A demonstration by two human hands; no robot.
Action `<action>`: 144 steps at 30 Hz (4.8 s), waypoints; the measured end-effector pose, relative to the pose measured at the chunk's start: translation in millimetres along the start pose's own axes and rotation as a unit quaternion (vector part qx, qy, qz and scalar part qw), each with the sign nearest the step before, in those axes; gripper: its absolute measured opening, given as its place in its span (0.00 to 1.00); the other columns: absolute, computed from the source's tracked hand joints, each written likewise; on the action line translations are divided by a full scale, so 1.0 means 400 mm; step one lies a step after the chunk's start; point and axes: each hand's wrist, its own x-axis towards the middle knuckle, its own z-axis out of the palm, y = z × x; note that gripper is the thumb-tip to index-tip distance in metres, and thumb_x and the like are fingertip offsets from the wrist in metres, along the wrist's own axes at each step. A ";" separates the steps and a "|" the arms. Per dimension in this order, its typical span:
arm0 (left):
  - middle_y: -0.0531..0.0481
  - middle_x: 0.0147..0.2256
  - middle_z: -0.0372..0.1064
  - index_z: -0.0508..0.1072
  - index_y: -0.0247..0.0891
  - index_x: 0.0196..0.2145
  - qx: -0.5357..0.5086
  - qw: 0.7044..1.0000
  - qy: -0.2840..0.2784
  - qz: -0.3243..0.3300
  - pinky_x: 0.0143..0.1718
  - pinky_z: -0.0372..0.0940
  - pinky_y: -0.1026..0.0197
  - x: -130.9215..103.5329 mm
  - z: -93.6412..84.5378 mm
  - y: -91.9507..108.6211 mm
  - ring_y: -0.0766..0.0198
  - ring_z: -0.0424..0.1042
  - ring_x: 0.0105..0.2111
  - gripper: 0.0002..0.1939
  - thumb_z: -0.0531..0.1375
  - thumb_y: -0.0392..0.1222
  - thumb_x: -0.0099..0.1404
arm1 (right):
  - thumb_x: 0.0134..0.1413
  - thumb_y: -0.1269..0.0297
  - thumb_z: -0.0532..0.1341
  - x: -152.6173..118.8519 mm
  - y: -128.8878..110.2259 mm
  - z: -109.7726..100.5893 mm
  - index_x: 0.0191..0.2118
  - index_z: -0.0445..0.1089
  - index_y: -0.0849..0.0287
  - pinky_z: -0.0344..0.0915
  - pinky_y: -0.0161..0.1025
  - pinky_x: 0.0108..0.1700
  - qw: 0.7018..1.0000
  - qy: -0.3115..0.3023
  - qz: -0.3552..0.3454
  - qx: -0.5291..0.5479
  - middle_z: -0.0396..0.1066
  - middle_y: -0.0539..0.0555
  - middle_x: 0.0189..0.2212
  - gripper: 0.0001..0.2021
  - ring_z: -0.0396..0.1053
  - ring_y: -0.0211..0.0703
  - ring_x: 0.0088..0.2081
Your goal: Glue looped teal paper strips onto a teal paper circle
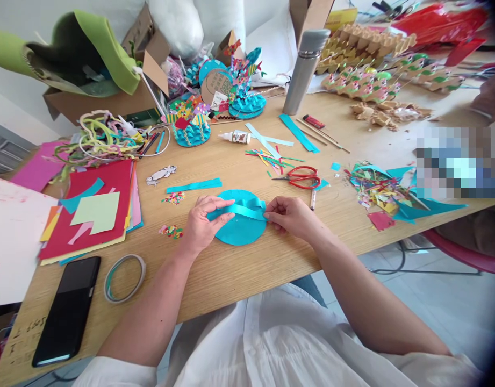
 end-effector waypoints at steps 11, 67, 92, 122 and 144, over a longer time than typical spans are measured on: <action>0.50 0.40 0.75 0.80 0.49 0.43 0.008 1.000 0.001 -0.009 0.49 0.63 0.54 0.000 0.001 0.002 0.59 0.70 0.44 0.12 0.68 0.42 0.60 | 0.51 0.65 0.62 0.002 0.001 0.007 0.30 0.68 0.57 0.60 0.33 0.16 0.998 0.016 -0.012 -0.064 0.69 0.48 0.20 0.03 0.65 0.36 0.17; 0.48 0.39 0.76 0.81 0.48 0.40 0.038 0.999 -0.003 -0.011 0.50 0.64 0.52 0.005 -0.006 0.005 0.56 0.71 0.45 0.10 0.68 0.44 0.59 | 0.51 0.67 0.65 -0.007 0.002 0.022 0.33 0.69 0.58 0.59 0.35 0.34 0.963 0.096 -0.101 -0.229 0.71 0.52 0.33 0.04 0.68 0.39 0.31; 0.48 0.39 0.76 0.81 0.47 0.41 0.052 0.999 0.001 0.011 0.50 0.65 0.51 0.005 -0.007 0.005 0.56 0.71 0.46 0.11 0.68 0.45 0.59 | 0.66 0.70 0.48 -0.110 -0.023 0.066 0.42 0.71 0.61 0.58 0.40 0.32 0.824 0.032 -0.178 -0.537 0.69 0.60 0.38 0.13 0.68 0.47 0.41; 0.45 0.35 0.76 0.69 0.33 0.52 0.193 0.941 -0.014 -0.278 0.34 0.69 0.61 0.003 -0.068 0.004 0.61 0.76 0.32 0.19 0.58 0.32 0.63 | 0.58 0.77 0.51 -0.122 0.041 0.073 0.52 0.72 0.61 0.65 0.46 0.43 0.879 0.193 -0.272 -0.340 0.69 0.59 0.38 0.20 0.62 0.50 0.40; 0.51 0.30 0.73 0.72 0.37 0.49 0.061 0.944 0.024 -0.322 0.36 0.69 0.60 0.005 -0.063 -0.014 0.64 0.73 0.29 0.20 0.62 0.29 0.58 | 0.61 0.76 0.53 -0.108 0.012 0.063 0.42 0.75 0.63 0.63 0.47 0.43 0.824 0.095 -0.268 -0.491 0.69 0.60 0.35 0.13 0.61 0.52 0.40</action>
